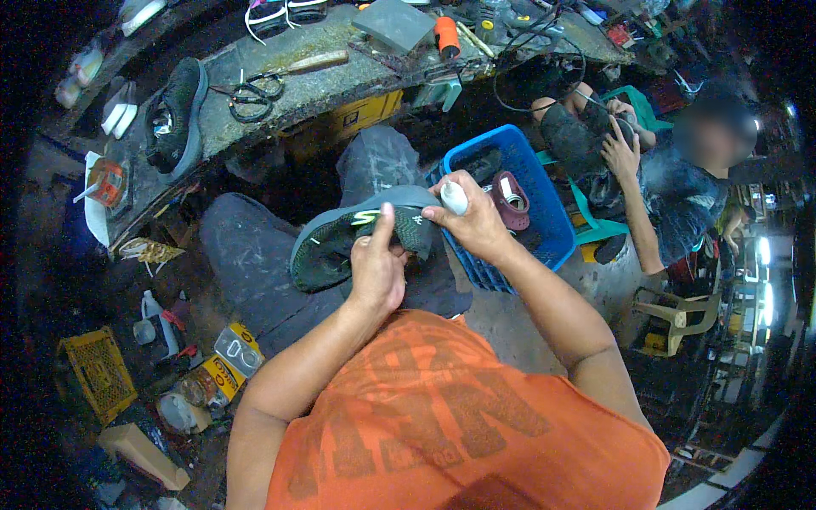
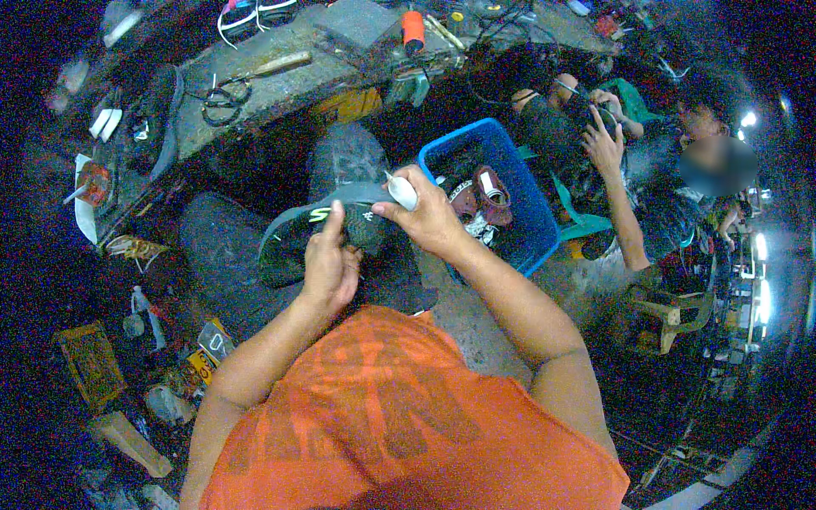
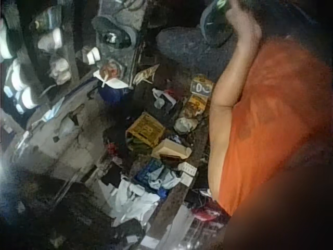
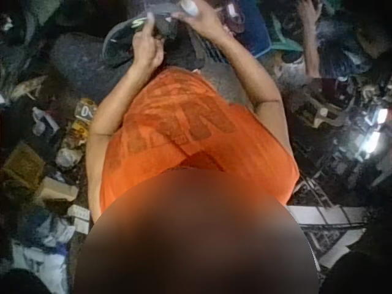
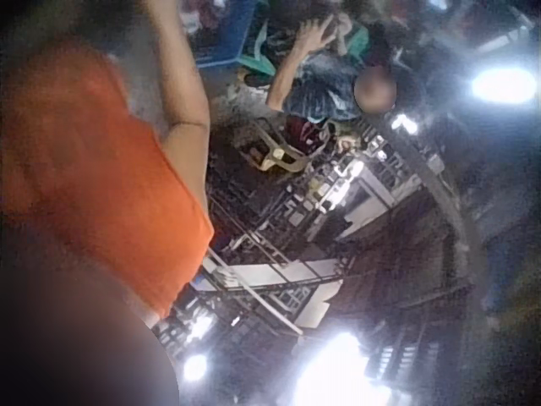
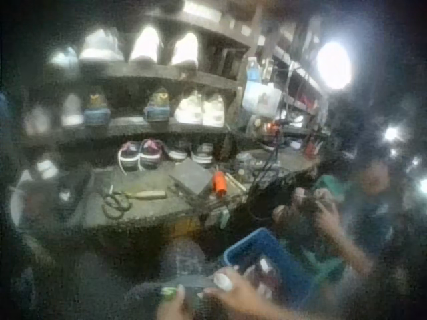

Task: The person sits on the floor and repairs a dark sneaker by hand. They repeatedly peel back the upper from the sole, apply glue from a small bottle to the seam, and press the parts together. The person also picks up a white shoe insert from the workbench and places it inside the shoe.

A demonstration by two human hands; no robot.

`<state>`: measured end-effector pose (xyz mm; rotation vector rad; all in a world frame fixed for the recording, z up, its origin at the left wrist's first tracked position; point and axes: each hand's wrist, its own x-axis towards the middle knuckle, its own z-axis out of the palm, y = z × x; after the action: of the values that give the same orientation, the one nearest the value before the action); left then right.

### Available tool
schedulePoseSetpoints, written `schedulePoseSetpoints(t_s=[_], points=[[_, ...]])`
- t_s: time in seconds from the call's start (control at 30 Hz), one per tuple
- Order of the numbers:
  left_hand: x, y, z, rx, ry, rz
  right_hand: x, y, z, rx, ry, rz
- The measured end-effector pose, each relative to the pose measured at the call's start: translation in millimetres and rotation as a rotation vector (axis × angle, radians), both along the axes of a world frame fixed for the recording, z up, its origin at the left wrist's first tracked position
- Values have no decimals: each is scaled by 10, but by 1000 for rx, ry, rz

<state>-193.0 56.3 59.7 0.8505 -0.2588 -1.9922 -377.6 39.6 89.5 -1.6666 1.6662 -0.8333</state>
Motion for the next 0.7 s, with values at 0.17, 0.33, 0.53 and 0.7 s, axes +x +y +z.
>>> schedulePoseSetpoints(t_s=[0.17, 0.33, 0.53, 0.7], points=[[-140, -149, -52, 58, 48, 177, -102, -240, 221, 130, 63, -8], [-221, -230, -149, 21, 1, 219, -349, -231, 544, 31, 424, 261], [-264, -254, -203, 8, 14, 187, -433, -200, 631, 30, 644, 337], [-294, -265, -186, 7, 0, 199, -362, -201, 754, -66, 764, 370]])
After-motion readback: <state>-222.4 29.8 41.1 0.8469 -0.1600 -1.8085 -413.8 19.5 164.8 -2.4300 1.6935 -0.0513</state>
